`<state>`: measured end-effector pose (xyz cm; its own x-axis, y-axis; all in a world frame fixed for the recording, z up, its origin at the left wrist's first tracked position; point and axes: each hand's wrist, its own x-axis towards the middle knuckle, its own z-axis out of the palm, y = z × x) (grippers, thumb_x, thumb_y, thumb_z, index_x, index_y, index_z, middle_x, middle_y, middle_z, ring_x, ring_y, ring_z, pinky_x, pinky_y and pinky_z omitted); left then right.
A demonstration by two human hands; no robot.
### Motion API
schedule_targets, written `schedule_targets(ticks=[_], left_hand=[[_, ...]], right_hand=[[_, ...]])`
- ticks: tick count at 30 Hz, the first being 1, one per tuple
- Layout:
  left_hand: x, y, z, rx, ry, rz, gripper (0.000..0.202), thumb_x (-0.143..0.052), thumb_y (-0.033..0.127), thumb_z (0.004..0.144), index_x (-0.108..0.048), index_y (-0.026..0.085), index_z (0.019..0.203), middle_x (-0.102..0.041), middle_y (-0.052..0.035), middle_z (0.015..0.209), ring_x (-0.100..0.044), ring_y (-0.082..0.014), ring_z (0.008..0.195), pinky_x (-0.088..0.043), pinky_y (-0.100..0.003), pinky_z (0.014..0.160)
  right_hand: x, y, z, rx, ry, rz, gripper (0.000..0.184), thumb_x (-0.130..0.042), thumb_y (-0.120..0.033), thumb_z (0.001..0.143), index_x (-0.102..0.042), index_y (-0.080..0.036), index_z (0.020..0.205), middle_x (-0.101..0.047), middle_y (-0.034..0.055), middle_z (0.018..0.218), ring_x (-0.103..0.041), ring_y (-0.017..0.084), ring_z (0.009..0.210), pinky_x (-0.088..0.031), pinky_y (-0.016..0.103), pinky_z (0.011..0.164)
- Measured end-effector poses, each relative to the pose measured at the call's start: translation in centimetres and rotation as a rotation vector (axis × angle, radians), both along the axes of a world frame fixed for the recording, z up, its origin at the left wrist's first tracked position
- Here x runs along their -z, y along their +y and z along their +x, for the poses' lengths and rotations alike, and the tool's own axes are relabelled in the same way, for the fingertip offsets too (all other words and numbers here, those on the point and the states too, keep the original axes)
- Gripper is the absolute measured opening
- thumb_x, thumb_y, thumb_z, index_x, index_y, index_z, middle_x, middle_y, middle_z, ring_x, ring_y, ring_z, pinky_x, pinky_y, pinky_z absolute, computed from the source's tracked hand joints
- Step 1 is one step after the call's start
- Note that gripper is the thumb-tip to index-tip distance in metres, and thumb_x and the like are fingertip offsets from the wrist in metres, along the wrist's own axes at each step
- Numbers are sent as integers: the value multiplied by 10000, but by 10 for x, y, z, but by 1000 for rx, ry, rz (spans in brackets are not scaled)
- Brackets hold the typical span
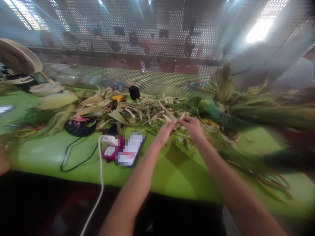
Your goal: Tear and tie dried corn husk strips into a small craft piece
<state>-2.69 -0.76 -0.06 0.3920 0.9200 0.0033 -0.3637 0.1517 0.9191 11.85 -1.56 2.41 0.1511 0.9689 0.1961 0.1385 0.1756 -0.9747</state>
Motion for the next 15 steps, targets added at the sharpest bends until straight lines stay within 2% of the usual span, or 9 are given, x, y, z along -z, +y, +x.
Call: schedule_targets(ticks=[4, 7, 9, 11, 13, 15], left_hand=[[-3, -1, -2, 19, 21, 22, 346, -705, 460, 798, -694, 141, 931, -704, -57, 886, -631, -191, 853, -491, -310, 827], [-4, -1, -4, 17, 13, 2, 351, -697, 469, 803, -695, 150, 948, -705, -53, 877, -633, -181, 818, -493, -299, 800], [-6, -1, -5, 0, -18, -25, 366, -674, 492, 815, -697, 156, 959, -700, -52, 856, -628, -170, 777, -490, -293, 771], [-7, 0, -5, -26, -58, -47, 376, -642, 509, 832, -697, 150, 930, -682, -46, 792, -606, -154, 716, -479, -279, 726], [-8, 2, -6, -50, -81, -64, 372, -607, 501, 851, -691, 139, 864, -638, -28, 698, -554, -128, 631, -455, -259, 667], [-7, 4, -8, -68, -60, -69, 316, -610, 439, 845, -677, 134, 799, -582, -2, 630, -485, -102, 565, -422, -239, 618]], right_hand=[[0, 1, 2, 72, 99, 7, 388, -780, -515, 618, -556, -199, 591, -491, -40, 571, -416, 116, 564, -322, 272, 575], [-3, 0, 5, 74, 56, -25, 383, -768, -518, 640, -555, -201, 607, -507, -36, 583, -427, 119, 568, -330, 273, 581], [-7, -2, 7, 5, -39, -68, 384, -733, -553, 681, -593, -198, 643, -554, -18, 615, -473, 137, 605, -352, 279, 607], [-11, -3, 10, -120, -134, -145, 411, -696, -593, 715, -632, -188, 675, -584, -1, 638, -494, 146, 623, -357, 284, 616], [-12, -5, 12, -240, -203, -205, 429, -704, -601, 700, -641, -177, 674, -570, -5, 620, -467, 133, 595, -335, 277, 592], [-12, -5, 13, -296, -243, -208, 422, -725, -583, 674, -627, -174, 661, -540, -21, 596, -420, 113, 560, -304, 268, 566]])
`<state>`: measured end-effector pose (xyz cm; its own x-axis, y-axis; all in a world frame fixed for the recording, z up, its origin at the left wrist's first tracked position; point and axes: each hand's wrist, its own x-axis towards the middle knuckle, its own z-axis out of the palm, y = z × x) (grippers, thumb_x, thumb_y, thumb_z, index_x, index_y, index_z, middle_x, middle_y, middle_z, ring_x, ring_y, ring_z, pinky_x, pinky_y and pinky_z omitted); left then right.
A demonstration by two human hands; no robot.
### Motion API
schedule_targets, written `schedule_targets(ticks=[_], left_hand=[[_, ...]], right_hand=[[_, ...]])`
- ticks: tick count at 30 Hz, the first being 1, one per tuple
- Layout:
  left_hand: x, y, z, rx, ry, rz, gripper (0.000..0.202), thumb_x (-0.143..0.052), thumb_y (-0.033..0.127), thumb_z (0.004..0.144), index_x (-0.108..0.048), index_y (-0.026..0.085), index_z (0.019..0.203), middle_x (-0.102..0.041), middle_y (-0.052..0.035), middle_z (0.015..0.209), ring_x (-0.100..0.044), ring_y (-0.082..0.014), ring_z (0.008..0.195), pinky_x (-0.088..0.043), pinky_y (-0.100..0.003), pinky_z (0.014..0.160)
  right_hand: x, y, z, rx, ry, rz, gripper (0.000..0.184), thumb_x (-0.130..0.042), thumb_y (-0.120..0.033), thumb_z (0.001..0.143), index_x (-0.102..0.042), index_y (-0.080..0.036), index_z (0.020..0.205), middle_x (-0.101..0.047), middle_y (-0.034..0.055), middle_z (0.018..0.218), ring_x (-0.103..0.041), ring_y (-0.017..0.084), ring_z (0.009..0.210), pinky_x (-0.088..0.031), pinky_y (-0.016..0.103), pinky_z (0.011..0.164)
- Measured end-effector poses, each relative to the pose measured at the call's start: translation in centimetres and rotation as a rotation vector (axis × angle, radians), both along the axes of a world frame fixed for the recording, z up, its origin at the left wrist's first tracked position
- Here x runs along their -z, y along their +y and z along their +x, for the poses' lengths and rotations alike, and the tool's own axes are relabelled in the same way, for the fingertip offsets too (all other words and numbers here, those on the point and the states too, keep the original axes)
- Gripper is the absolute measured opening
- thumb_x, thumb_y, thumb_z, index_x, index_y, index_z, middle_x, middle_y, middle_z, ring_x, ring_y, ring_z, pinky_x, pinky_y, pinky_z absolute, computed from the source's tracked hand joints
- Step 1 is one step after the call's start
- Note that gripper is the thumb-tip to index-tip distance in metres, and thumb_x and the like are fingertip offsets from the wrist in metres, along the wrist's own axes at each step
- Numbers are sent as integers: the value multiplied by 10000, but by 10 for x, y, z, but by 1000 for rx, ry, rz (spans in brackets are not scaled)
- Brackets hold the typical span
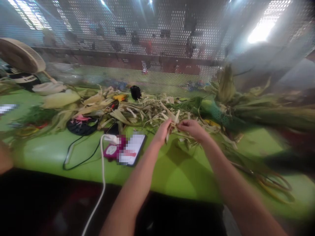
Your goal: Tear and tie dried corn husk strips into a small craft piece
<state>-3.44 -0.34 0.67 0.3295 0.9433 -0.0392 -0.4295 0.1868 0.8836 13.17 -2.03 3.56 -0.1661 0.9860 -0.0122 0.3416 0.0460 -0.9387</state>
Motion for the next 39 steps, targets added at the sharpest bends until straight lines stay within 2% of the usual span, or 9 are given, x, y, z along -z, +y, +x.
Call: schedule_targets(ticks=[4, 8, 11, 16, 25, 30, 32, 36, 39], left_hand=[[2, 3, -4, 0, 102, 68, 148, -652, 282, 768, -679, 141, 801, -593, 11, 668, -498, -104, 623, -414, -229, 670], [2, 3, -3, 39, 238, 238, 171, -632, 301, 799, -690, 154, 862, -664, -17, 816, -566, -157, 811, -427, -267, 824], [3, 2, 2, 83, 344, 393, 187, -617, 311, 824, -686, 160, 910, -685, -32, 918, -572, -190, 928, -412, -300, 905], [6, -3, 10, 117, 485, 453, 192, -614, 332, 823, -670, 160, 888, -680, -47, 921, -562, -208, 913, -413, -315, 876], [5, -8, 8, 225, 536, 539, 208, -569, 329, 854, -557, 167, 724, -545, 6, 718, -453, -139, 705, -337, -262, 674], [10, -3, 8, 143, 394, 401, 254, -573, 400, 867, -614, 157, 809, -552, 2, 735, -456, -129, 709, -336, -250, 678], [10, -3, 8, 113, 321, 339, 279, -587, 431, 862, -638, 157, 861, -554, 5, 731, -425, -114, 659, -320, -242, 640], [9, -4, 9, 116, 231, 266, 299, -617, 453, 845, -653, 160, 891, -561, 11, 715, -366, -95, 589, -295, -238, 597], [10, -5, 11, 126, 179, 252, 299, -635, 449, 837, -650, 154, 885, -555, 12, 720, -419, -101, 633, -341, -235, 645]], right_hand=[[3, 3, 3, 72, -111, 125, 362, -678, -530, 734, -616, -179, 671, -555, -20, 593, -420, 116, 554, -314, 269, 566], [-1, 2, 6, 217, -340, 469, 192, -676, -381, 796, -681, -190, 792, -643, 25, 747, -530, 166, 696, -395, 296, 665], [-4, 0, 5, 211, -409, 656, 146, -679, -332, 825, -728, -218, 902, -665, 54, 880, -567, 207, 872, -417, 341, 814], [3, 4, 4, 142, -352, 559, 111, -693, -313, 806, -692, -208, 770, -630, 42, 800, -547, 197, 812, -420, 332, 755], [10, 5, -3, 339, -172, 548, 100, -665, -234, 745, -594, -204, 682, -552, 20, 762, -517, 171, 726, -426, 310, 693], [6, 7, 8, 478, -114, 609, 206, -672, -360, 785, -665, -196, 909, -586, 52, 955, -525, 180, 827, -439, 320, 769], [5, 8, 11, 537, -82, 569, 267, -683, -416, 772, -656, -190, 913, -592, 52, 950, -522, 181, 830, -431, 318, 772], [6, 8, 5, 305, 47, 245, 364, -666, -548, 743, -626, -188, 706, -580, 5, 690, -507, 160, 685, -404, 296, 673], [8, 7, -2, 253, 158, 185, 388, -730, -559, 654, -605, -192, 658, -565, -16, 630, -497, 145, 640, -394, 283, 636]])
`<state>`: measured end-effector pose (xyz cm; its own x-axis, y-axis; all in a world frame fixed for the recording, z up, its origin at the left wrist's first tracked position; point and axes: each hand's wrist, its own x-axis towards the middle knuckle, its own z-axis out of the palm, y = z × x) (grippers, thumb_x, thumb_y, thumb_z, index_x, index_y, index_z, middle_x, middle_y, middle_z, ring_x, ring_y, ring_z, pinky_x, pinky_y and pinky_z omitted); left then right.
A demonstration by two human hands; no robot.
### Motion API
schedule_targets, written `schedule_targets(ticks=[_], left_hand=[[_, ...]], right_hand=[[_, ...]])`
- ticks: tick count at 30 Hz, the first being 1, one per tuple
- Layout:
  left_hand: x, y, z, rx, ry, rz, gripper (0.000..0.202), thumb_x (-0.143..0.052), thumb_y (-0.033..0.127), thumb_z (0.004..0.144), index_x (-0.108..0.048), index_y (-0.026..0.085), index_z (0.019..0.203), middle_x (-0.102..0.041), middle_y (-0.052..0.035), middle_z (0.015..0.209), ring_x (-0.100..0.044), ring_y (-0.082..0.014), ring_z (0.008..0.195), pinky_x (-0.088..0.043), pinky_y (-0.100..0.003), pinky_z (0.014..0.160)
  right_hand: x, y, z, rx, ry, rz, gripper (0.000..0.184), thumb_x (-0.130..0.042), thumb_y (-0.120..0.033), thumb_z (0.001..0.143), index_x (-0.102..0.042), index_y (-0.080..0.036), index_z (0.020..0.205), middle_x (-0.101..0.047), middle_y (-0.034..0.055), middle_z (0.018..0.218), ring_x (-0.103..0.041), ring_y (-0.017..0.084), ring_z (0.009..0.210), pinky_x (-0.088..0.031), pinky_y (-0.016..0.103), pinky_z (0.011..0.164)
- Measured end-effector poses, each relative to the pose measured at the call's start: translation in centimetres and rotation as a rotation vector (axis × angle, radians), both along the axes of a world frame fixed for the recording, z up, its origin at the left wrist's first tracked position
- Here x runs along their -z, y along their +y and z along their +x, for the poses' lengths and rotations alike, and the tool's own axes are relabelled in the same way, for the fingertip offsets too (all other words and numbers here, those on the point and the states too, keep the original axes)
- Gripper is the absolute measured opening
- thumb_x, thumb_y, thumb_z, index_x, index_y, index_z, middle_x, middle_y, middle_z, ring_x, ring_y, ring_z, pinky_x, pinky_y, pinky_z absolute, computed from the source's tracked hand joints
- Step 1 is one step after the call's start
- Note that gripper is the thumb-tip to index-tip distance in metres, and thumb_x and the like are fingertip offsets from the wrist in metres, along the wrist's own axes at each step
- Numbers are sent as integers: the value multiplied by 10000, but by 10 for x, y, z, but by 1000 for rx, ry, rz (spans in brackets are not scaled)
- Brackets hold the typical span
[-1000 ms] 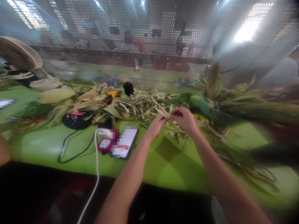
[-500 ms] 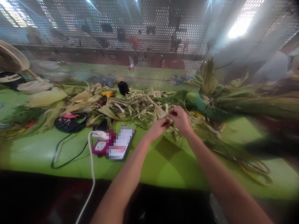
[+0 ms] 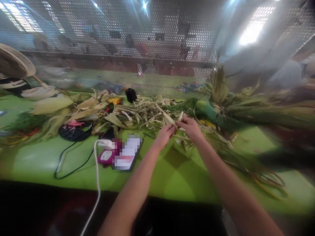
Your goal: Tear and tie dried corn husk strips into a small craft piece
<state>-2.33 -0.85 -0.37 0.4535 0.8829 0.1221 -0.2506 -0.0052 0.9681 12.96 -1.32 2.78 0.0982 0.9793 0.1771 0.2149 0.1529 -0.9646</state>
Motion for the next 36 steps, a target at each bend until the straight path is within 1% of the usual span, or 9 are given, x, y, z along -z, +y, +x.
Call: schedule_targets(ticks=[4, 6, 12, 16, 24, 27, 30, 33, 36], left_hand=[[0, 0, 0, 34, -35, -31, 302, -685, 436, 804, -640, 150, 892, -551, 19, 722, -469, -102, 682, -374, -228, 693], [-1, 0, 0, 31, -45, -62, 301, -698, 431, 793, -641, 151, 887, -555, 22, 711, -480, -102, 681, -382, -226, 697], [-4, 1, -2, -2, -242, -222, 268, -698, 379, 796, -643, 184, 971, -623, 11, 785, -552, -111, 702, -433, -239, 720], [-5, 2, -5, -73, -199, -269, 256, -717, 389, 773, -633, 174, 885, -594, 22, 697, -537, -103, 630, -436, -238, 667], [-9, 1, -8, -20, -108, -290, 310, -757, 408, 718, -653, 142, 836, -572, 17, 637, -499, -82, 544, -373, -214, 532], [-6, 3, -8, -32, -130, -273, 323, -754, 402, 726, -667, 145, 902, -601, 12, 673, -532, -87, 574, -406, -215, 570], [-2, 5, -8, -26, -146, -269, 342, -741, 403, 739, -669, 150, 958, -655, -9, 768, -598, -112, 667, -465, -239, 671], [-1, 4, -7, 17, -137, -252, 294, -720, 359, 749, -673, 151, 952, -680, -21, 834, -623, -129, 740, -479, -254, 738], [-2, 2, -6, 37, -94, -229, 258, -709, 339, 751, -677, 146, 919, -671, -20, 805, -606, -131, 728, -462, -250, 723]], right_hand=[[0, 1, 0, 107, 60, 59, 376, -734, -544, 651, -585, -199, 648, -565, -20, 634, -491, 137, 626, -395, 278, 628], [-1, 1, 3, 109, 38, 51, 376, -722, -553, 671, -596, -198, 659, -576, -15, 642, -498, 140, 630, -398, 278, 630], [-7, -3, 13, -84, -92, -46, 379, -716, -549, 712, -675, -177, 770, -638, 2, 696, -534, 144, 666, -397, 272, 652], [-7, -3, 13, -141, -161, -21, 315, -765, -464, 663, -681, -168, 726, -614, -12, 647, -502, 134, 633, -380, 270, 629], [-9, -2, 17, -11, -172, 39, 220, -726, -396, 681, -682, -181, 700, -625, -13, 642, -518, 146, 644, -400, 282, 658], [-9, -2, 19, -53, -193, -12, 222, -741, -403, 674, -705, -186, 703, -629, -9, 632, -529, 152, 636, -400, 286, 653], [-9, -2, 19, -121, -190, -46, 272, -722, -460, 713, -750, -197, 776, -686, 11, 733, -584, 175, 716, -427, 300, 714], [-8, -3, 14, -131, -98, -48, 315, -712, -500, 727, -758, -204, 826, -716, 23, 830, -615, 191, 799, -448, 315, 778], [-6, -3, 7, -136, 46, -56, 311, -773, -484, 652, -723, -197, 759, -682, 5, 737, -592, 169, 725, -457, 306, 739]])
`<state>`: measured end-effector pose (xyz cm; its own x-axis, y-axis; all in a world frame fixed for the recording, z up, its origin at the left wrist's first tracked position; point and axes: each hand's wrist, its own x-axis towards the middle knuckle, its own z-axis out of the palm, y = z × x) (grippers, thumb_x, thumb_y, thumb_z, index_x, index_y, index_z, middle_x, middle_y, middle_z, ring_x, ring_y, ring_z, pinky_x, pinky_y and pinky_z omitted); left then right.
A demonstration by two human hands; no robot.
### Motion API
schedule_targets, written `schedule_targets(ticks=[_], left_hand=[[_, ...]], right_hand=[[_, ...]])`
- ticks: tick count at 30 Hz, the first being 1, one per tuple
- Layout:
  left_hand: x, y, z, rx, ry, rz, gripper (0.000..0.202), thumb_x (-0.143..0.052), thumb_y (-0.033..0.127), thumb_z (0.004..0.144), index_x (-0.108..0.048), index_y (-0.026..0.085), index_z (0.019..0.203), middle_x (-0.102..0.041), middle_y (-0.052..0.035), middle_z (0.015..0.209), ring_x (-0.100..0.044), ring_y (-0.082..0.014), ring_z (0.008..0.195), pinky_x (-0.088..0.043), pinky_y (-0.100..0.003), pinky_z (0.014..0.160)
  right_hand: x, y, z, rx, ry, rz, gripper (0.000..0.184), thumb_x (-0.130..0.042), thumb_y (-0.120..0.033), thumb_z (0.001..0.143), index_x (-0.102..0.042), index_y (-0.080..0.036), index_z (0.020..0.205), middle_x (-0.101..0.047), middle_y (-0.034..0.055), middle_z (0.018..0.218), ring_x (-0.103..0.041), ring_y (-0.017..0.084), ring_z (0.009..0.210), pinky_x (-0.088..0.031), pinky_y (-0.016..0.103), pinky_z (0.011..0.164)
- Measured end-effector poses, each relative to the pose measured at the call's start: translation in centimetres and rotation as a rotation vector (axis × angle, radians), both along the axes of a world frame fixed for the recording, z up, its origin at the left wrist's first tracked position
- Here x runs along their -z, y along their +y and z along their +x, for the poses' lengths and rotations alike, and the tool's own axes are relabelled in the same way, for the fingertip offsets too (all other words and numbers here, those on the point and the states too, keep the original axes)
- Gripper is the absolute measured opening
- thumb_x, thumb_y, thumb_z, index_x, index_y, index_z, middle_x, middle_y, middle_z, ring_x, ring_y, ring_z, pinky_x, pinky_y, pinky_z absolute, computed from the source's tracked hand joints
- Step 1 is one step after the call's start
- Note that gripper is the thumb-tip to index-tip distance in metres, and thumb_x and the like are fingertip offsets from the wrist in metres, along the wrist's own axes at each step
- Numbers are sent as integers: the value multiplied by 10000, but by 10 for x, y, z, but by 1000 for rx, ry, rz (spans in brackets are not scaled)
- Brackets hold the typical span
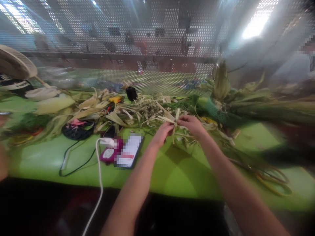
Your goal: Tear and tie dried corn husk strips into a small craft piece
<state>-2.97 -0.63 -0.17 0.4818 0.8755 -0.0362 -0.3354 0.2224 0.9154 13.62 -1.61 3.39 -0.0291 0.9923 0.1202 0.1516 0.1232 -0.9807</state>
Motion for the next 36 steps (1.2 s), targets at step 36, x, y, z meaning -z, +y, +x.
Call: schedule_targets(ticks=[36], left_hand=[[-1, 9, -5, -351, -109, 57, 382, -759, 478, 722, -564, 149, 715, -373, 65, 511, -318, -45, 446, -212, -208, 440]], right_hand=[[12, -2, -19, 168, -496, 262, 107, -627, -298, 773, -610, -202, 730, -607, 4, 687, -511, 157, 654, -353, 275, 626]])
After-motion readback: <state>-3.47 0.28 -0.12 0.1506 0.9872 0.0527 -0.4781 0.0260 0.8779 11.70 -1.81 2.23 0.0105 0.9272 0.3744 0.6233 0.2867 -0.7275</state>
